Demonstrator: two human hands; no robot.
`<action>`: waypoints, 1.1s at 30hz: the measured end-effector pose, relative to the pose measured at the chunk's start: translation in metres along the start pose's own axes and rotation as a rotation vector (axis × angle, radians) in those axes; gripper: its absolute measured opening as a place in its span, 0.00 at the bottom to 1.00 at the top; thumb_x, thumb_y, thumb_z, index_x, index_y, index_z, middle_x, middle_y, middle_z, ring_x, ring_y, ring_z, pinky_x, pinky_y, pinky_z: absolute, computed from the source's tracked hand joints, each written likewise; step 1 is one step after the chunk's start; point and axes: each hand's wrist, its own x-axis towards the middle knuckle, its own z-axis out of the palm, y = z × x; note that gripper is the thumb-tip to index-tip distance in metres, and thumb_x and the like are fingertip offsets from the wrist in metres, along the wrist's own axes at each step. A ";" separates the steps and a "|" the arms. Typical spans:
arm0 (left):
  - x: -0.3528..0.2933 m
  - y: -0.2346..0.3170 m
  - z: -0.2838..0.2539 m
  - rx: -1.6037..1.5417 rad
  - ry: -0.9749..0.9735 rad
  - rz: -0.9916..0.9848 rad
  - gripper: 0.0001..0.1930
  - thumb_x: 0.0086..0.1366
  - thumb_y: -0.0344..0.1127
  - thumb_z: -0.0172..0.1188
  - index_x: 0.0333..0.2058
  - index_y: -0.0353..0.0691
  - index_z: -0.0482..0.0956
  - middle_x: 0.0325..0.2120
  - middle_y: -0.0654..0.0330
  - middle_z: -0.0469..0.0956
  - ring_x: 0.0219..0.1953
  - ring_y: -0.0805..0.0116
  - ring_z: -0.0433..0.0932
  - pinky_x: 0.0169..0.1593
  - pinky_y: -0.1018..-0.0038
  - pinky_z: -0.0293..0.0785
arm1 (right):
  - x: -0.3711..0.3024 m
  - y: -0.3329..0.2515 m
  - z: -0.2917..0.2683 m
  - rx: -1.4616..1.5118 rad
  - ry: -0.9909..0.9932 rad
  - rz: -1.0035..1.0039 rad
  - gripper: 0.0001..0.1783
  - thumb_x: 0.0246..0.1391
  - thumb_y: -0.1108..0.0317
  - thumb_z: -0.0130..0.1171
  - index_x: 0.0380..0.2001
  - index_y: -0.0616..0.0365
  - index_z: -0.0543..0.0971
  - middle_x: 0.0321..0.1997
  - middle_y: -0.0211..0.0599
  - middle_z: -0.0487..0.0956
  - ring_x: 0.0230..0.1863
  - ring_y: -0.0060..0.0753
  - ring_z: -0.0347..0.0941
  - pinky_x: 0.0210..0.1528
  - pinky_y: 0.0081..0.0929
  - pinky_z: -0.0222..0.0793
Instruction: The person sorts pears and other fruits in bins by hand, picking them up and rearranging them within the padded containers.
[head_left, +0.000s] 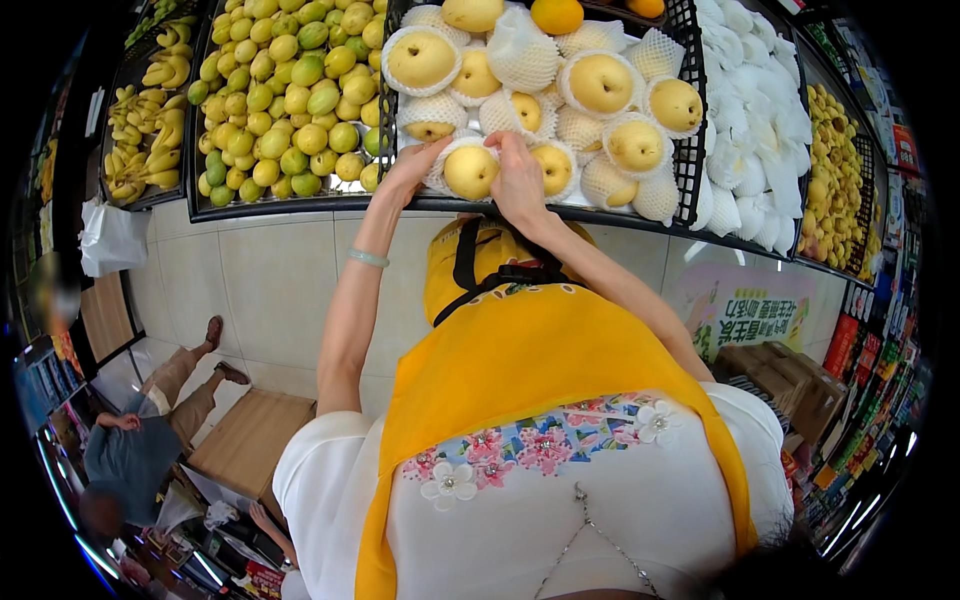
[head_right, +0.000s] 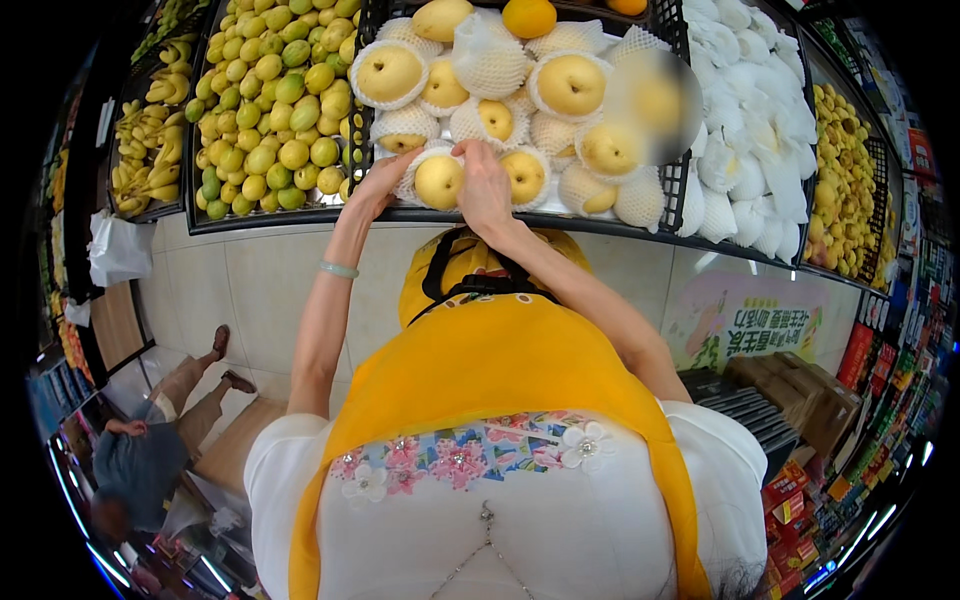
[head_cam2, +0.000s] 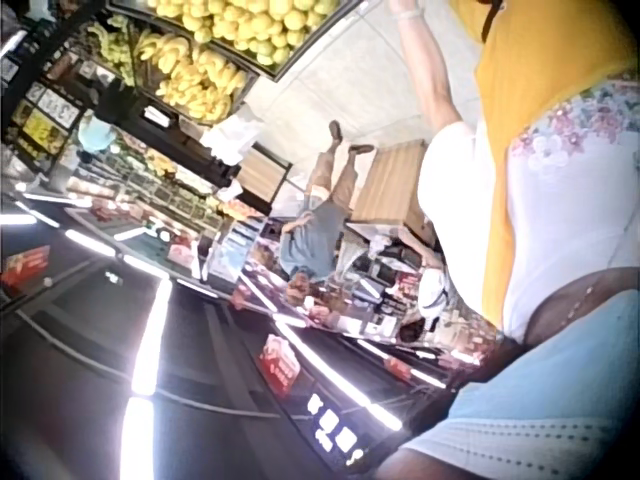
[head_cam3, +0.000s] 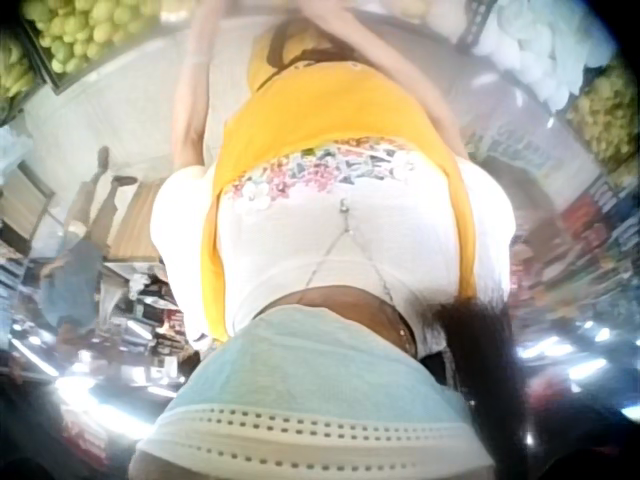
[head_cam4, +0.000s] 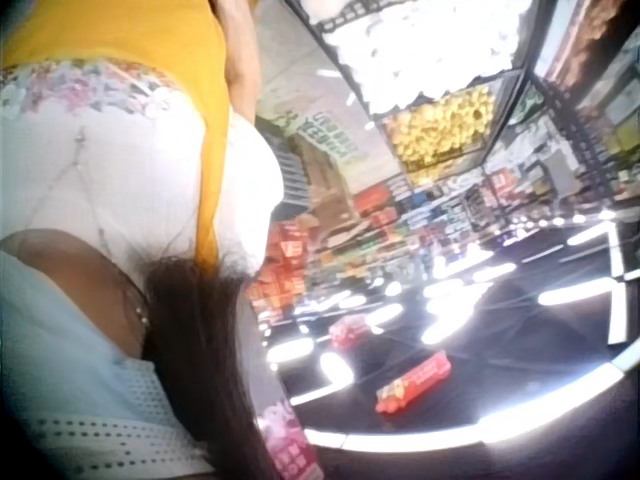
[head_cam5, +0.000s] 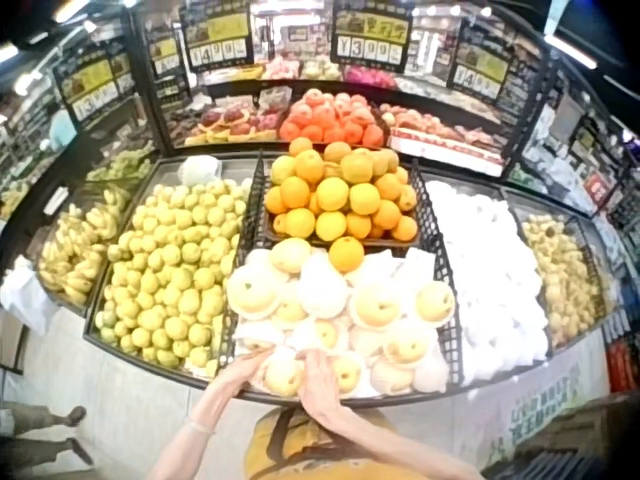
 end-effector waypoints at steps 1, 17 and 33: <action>0.001 0.000 0.002 -0.022 0.021 -0.010 0.25 0.62 0.48 0.58 0.48 0.31 0.74 0.40 0.60 0.78 0.37 0.74 0.76 0.39 0.79 0.71 | 0.000 0.001 0.000 0.025 0.005 -0.008 0.19 0.39 0.86 0.50 0.39 0.60 0.69 0.40 0.47 0.69 0.39 0.51 0.71 0.38 0.40 0.69; -0.060 -0.024 0.049 0.873 0.635 0.989 0.18 0.54 0.20 0.52 0.45 0.34 0.74 0.40 0.52 0.71 0.41 0.52 0.72 0.42 0.65 0.70 | -0.008 0.007 -0.023 -0.432 -0.132 -0.316 0.25 0.42 0.76 0.52 0.48 0.63 0.69 0.35 0.40 0.69 0.39 0.38 0.68 0.42 0.31 0.59; -0.052 -0.011 0.062 1.062 0.529 0.634 0.47 0.35 0.43 0.75 0.57 0.42 0.63 0.44 0.48 0.69 0.42 0.47 0.72 0.43 0.61 0.72 | 0.001 0.003 -0.007 -0.485 -0.244 -0.227 0.43 0.25 0.77 0.66 0.53 0.67 0.63 0.35 0.41 0.74 0.38 0.37 0.74 0.39 0.26 0.66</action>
